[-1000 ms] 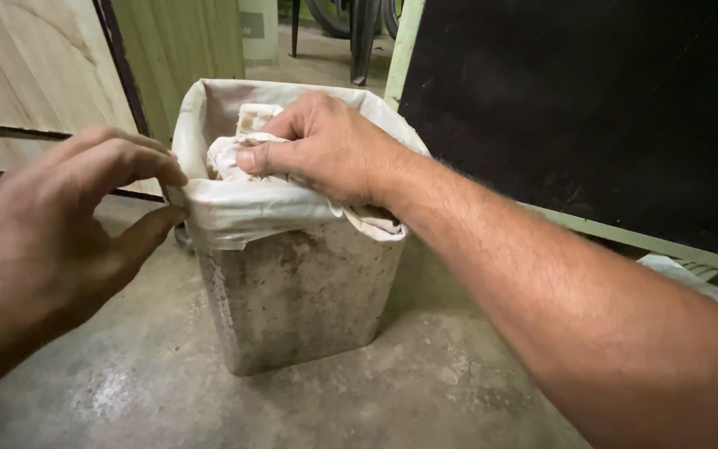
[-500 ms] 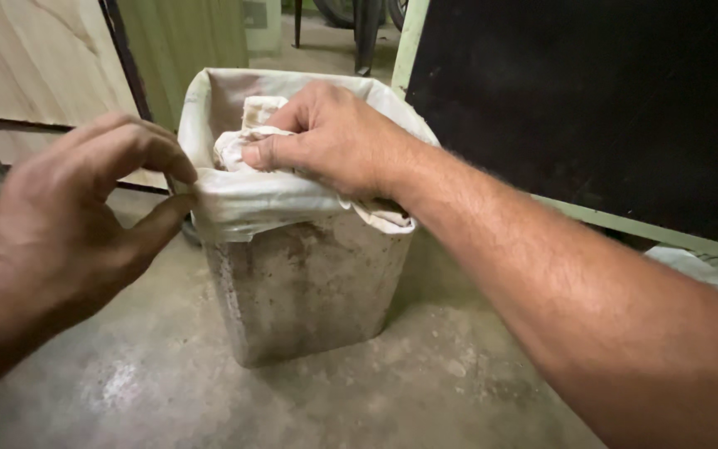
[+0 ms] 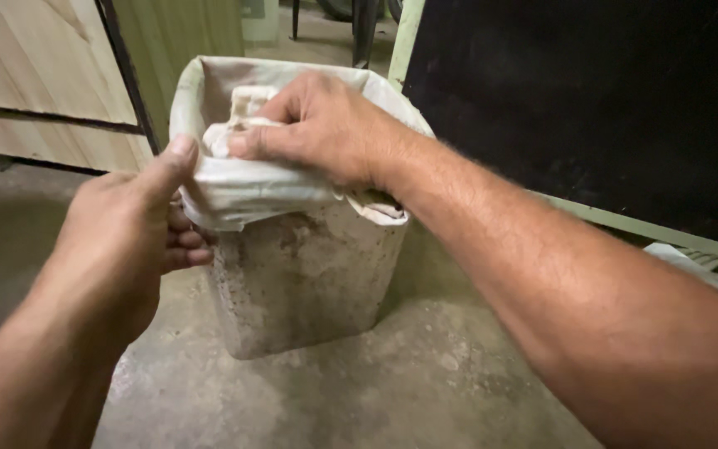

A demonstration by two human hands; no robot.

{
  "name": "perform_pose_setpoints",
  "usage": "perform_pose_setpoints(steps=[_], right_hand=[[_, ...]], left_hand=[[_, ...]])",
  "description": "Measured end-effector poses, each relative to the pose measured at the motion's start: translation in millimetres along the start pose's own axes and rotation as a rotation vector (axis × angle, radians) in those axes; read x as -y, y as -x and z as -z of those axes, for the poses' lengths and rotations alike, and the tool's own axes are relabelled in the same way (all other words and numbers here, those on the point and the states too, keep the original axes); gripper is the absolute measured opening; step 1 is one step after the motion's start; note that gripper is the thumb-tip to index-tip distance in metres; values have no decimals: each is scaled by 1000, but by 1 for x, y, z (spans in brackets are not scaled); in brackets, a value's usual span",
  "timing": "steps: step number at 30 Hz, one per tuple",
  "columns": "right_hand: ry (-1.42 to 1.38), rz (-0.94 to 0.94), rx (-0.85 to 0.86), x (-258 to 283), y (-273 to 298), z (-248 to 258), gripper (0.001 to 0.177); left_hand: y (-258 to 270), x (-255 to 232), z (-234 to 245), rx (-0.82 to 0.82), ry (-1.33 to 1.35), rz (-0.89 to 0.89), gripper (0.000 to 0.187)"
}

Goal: The person cleans the inside of a white plastic bin using a cloth. They repeatedly wipe the interior surfaces, lift the bin to reach different areas, and adjust the plastic liner inside. The task continues until the bin appears clean.

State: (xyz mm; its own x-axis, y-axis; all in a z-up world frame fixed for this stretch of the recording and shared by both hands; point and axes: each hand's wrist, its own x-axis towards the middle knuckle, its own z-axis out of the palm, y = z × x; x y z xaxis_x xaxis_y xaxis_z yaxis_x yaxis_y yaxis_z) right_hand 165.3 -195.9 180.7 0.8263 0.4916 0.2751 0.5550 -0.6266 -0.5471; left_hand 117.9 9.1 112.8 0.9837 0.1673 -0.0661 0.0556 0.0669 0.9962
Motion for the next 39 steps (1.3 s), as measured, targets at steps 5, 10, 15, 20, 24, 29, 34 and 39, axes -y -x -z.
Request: perform_pose_setpoints(steps=[5,10,15,20,24,29,34,39], right_hand=[[143,88,101,4,2,0,48],[230,247,127,10,3,4,49],[303,203,143,18,6,1,47],[500,121,1,24,10,-10,40],[528,-53,15,24,16,-13,39],[509,40,-111,18,20,-11,38],[482,52,-111,16,19,-12,37],[475,106,-120,14,24,-11,37]], left_hand=[[-14,12,32,226,-188,-164,44],[-51,-23,45,356,-943,-688,65],[-83,-60,42,552,-1345,-1047,42],[-53,-60,32,352,-1329,-610,41],[-21,-56,14,247,-1123,-407,26],[-19,-41,8,150,-1024,-629,16],[-22,-18,12,62,-883,-805,17],[16,-22,-9,-63,-705,-819,35]])
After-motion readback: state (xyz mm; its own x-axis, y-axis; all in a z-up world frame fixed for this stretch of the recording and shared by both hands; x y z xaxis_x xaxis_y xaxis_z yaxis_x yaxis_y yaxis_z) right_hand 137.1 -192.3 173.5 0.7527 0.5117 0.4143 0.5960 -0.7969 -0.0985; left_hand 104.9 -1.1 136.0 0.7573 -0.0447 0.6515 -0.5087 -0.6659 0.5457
